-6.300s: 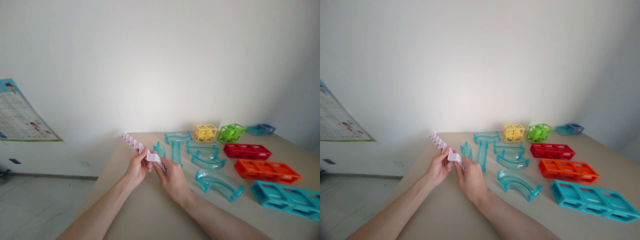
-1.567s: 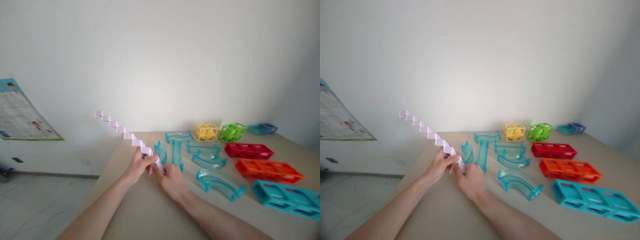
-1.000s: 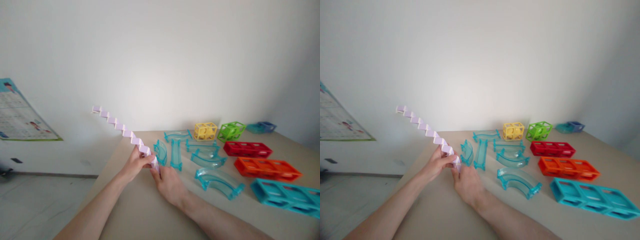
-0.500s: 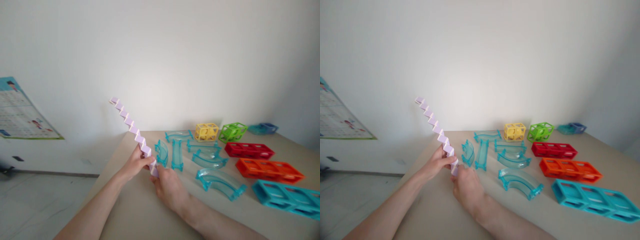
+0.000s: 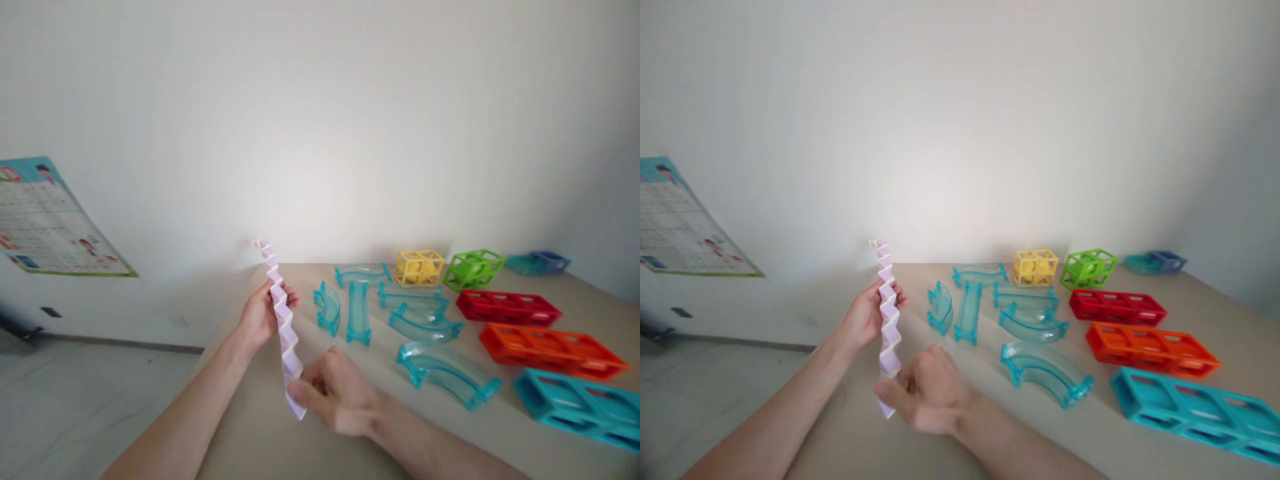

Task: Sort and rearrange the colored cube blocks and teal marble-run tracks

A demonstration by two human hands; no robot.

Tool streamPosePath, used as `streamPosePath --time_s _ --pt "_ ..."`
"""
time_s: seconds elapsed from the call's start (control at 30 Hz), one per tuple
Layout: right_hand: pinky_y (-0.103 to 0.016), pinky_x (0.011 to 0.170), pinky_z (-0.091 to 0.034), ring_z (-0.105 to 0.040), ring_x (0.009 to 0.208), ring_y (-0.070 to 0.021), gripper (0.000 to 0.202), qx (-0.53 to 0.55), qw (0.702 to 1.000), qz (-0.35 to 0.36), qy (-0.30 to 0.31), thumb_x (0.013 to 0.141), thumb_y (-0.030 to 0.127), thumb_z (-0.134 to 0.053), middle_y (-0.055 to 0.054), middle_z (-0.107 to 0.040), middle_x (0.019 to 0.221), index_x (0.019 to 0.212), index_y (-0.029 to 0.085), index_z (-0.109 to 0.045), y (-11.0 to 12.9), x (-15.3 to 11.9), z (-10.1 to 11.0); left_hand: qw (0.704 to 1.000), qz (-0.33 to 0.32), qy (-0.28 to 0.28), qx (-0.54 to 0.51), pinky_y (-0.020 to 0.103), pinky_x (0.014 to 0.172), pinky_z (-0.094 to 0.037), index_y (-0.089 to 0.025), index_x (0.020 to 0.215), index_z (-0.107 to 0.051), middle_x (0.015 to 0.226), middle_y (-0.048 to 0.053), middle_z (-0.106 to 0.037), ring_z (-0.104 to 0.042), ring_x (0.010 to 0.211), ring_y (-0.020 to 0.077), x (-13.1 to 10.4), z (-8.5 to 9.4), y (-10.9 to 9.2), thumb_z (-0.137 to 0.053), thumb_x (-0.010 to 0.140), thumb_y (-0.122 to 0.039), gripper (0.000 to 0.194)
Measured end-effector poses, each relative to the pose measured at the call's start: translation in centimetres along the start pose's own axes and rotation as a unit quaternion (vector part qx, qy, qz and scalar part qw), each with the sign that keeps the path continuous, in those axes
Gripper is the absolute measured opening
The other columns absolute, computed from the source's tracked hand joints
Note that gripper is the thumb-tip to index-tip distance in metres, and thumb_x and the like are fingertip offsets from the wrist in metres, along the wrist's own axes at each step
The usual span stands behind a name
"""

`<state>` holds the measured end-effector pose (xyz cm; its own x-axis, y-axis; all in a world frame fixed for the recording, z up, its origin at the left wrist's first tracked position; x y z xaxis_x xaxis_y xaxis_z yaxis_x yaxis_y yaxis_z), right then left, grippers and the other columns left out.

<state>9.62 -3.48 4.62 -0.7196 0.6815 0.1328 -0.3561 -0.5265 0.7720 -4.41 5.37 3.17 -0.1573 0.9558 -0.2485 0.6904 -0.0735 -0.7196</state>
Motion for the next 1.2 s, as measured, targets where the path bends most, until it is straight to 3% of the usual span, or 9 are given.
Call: streamPosePath --time_s 0.17,0.3,0.43,0.57,0.73,0.9,0.97,1.1,1.2 --pt "-0.021 0.046 -0.033 -0.050 0.048 -0.0102 0.041 0.210 0.964 -0.136 -0.096 0.086 0.057 -0.050 0.000 -0.061 0.064 0.090 0.017 -0.059 -3.8 1.2 0.7 0.995 0.034 0.094 0.006 0.040 0.077 -0.059 -0.012 0.085 -0.064 0.079 0.010 -0.071 -0.072 0.080 0.0248 -0.9 -1.5 2.3 -0.054 0.089 -0.025 0.017" --pt "-0.021 0.040 -0.034 -0.049 0.039 -0.0108 0.033 0.342 0.926 -0.144 -0.068 0.079 0.045 -0.056 0.002 -0.062 0.062 0.099 0.019 -0.050 -4.3 1.8 -0.6 0.984 0.062 0.165 0.029 0.041 0.080 -0.057 -0.010 0.097 -0.065 0.091 0.014 -0.073 -0.071 0.087 0.0266 -1.2 -2.3 3.0 -0.050 0.092 -0.031 0.026" --pt "-0.019 0.041 -0.027 -0.047 0.039 -0.0093 0.016 0.352 0.928 -0.125 0.002 0.073 0.032 -0.056 0.001 -0.062 0.055 0.079 0.018 -0.053 -3.3 1.5 -1.4 0.995 0.000 0.097 -0.013 0.041 0.079 -0.057 -0.010 0.102 -0.061 0.103 0.017 -0.071 -0.070 0.091 0.0257 0.5 -0.7 0.5 -0.042 0.096 -0.039 0.035" --pt "-0.019 0.041 -0.027 -0.045 0.042 -0.0080 0.012 0.366 0.919 -0.108 0.096 0.067 0.025 -0.054 0.000 -0.060 0.052 0.059 0.016 -0.054 -2.3 0.8 -2.1 0.995 -0.077 0.006 -0.058 0.036 0.075 -0.058 -0.013 0.099 -0.058 0.096 0.012 -0.071 -0.071 0.085 0.0214 2.0 1.7 -2.2 -0.037 0.098 -0.031 0.028" --pt "-0.018 0.042 -0.038 -0.049 0.043 -0.0088 0.023 0.422 0.884 -0.116 0.162 0.072 0.033 -0.056 -0.002 -0.061 0.056 0.068 0.012 -0.064 -2.0 0.4 -2.6 0.995 -0.087 -0.007 -0.053 0.031 0.070 -0.058 -0.012 0.097 -0.057 0.083 0.009 -0.071 -0.071 0.070 0.0175 2.2 2.1 -2.1 -0.046 0.095 -0.021 0.015" --pt "-0.019 0.035 -0.039 -0.055 0.038 -0.0129 0.050 0.458 0.862 -0.179 0.125 0.079 0.064 -0.055 -0.001 -0.060 0.054 0.091 0.015 -0.054 -3.6 1.1 -3.3 0.996 -0.067 0.011 0.049 0.032 0.066 -0.059 -0.010 0.100 -0.057 0.081 0.010 -0.071 -0.071 0.064 0.0181 1.3 0.9 -0.1 -0.052 0.092 -0.022 0.015" --pt "-0.017 0.032 -0.036 -0.052 0.034 -0.0116 0.051 0.458 0.864 -0.179 0.105 0.078 0.065 -0.057 0.004 -0.058 0.051 0.099 0.019 -0.048 -4.0 1.4 -3.4 0.994 -0.052 0.021 0.093 0.032 0.064 -0.059 -0.010 0.099 -0.058 0.081 0.010 -0.071 -0.071 0.063 0.0188 1.1 0.5 0.8 -0.054 0.090 -0.023 0.016" --pt "-0.016 0.036 -0.041 -0.051 0.037 -0.0089 0.047 0.474 0.864 -0.166 0.040 0.076 0.061 -0.062 0.005 -0.056 0.049 0.090 0.018 -0.050 -4.5 1.8 -3.0 0.980 -0.012 0.076 0.183 0.028 0.055 -0.054 -0.011 0.093 -0.064 0.082 0.008 -0.071 -0.069 0.062 0.0187 0.8 -0.1 2.5 -0.067 0.082 -0.032 0.024" --pt "-0.019 0.032 -0.041 -0.050 0.033 -0.0114 0.044 0.483 0.851 -0.205 -0.001 0.081 0.058 -0.056 0.006 -0.054 0.046 0.100 0.019 -0.046 -5.1 1.6 -2.8 0.962 -0.007 0.132 0.237 0.024 0.056 -0.050 -0.010 0.090 -0.069 0.076 0.006 -0.070 -0.066 0.062 0.0155 0.6 -0.5 3.3 -0.075 0.074 -0.040 0.034"
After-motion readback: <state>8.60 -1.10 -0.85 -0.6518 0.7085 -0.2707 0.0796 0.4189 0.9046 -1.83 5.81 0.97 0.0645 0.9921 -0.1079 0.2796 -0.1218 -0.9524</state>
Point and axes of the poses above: each hand's wrist, its own x-axis towards the middle knuckle, its own z-axis out of the back of the hand, y = z × x, the point moved 8 cm from there along x, towards the middle knuckle
